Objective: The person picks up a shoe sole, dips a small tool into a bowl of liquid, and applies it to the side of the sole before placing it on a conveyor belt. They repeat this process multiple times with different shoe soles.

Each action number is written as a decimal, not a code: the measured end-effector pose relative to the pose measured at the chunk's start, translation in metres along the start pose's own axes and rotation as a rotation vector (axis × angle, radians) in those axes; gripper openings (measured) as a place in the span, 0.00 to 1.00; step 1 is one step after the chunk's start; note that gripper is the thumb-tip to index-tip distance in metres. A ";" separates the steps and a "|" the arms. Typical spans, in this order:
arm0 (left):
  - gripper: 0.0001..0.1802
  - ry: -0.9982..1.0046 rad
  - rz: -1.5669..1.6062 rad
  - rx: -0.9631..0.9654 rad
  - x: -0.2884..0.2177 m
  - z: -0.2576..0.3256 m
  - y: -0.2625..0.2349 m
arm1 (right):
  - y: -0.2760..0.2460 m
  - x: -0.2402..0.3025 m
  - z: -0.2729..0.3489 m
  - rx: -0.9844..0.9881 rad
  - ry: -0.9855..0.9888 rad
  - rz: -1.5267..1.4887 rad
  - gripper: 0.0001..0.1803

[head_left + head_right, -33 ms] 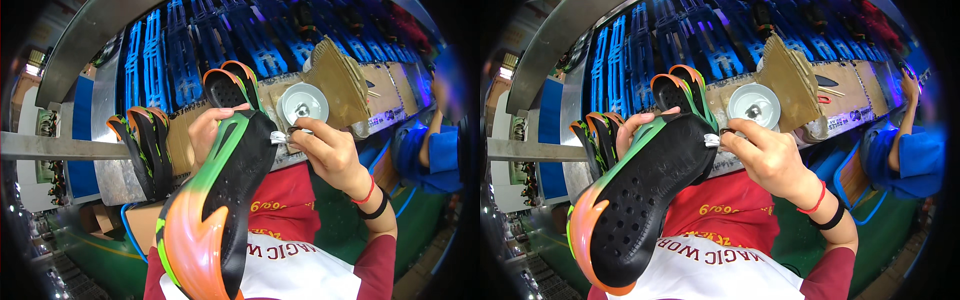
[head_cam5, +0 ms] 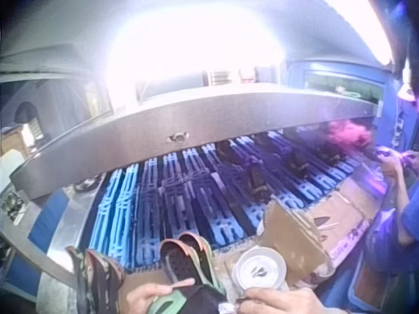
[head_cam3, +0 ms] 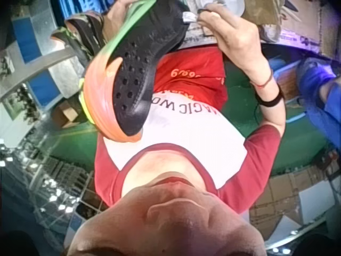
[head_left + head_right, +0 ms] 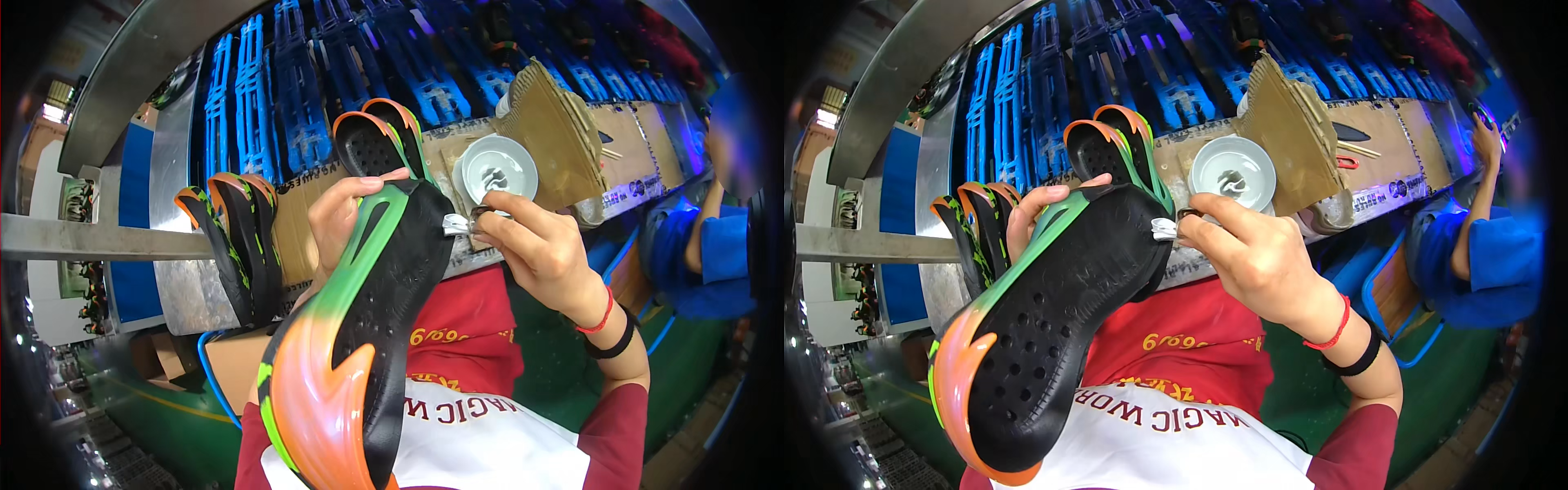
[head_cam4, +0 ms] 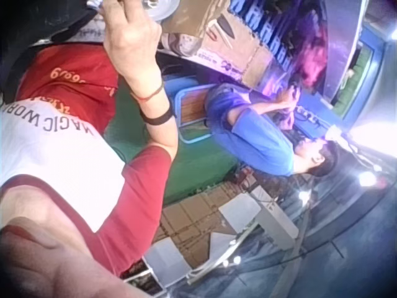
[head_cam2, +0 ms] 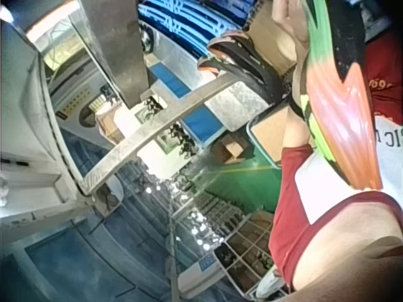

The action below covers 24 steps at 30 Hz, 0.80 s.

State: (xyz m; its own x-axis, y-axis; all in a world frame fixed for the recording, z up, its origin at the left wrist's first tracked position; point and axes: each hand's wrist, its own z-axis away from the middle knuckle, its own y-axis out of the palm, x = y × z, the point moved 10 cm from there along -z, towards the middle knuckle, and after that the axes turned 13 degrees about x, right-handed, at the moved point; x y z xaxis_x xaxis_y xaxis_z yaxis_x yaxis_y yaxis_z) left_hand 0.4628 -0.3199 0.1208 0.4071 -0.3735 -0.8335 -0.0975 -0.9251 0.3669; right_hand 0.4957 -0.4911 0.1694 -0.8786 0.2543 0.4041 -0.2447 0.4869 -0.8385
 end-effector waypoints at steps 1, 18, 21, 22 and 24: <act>0.12 -0.018 0.145 0.069 0.003 -0.003 0.002 | 0.001 -0.002 0.000 -0.005 0.005 -0.052 0.12; 0.36 0.242 -0.411 0.197 0.003 0.016 -0.007 | 0.007 -0.010 -0.005 0.103 0.074 -0.445 0.05; 0.38 0.270 -0.511 0.210 0.001 0.017 -0.005 | 0.007 -0.009 -0.007 0.105 0.065 -0.504 0.04; 0.39 0.279 -0.545 0.214 0.001 0.018 -0.003 | 0.008 -0.010 -0.007 0.106 0.073 -0.519 0.03; 0.41 0.298 -0.611 0.224 0.000 0.018 -0.001 | 0.010 -0.011 -0.007 0.107 0.081 -0.534 0.03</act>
State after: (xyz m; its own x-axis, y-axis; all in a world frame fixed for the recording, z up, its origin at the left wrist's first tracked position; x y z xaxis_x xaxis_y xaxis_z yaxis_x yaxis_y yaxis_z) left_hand 0.4463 -0.3202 0.1126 0.6764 0.2211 -0.7026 0.0562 -0.9666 -0.2500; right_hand 0.5057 -0.4837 0.1592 -0.5875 0.0608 0.8070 -0.6921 0.4791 -0.5399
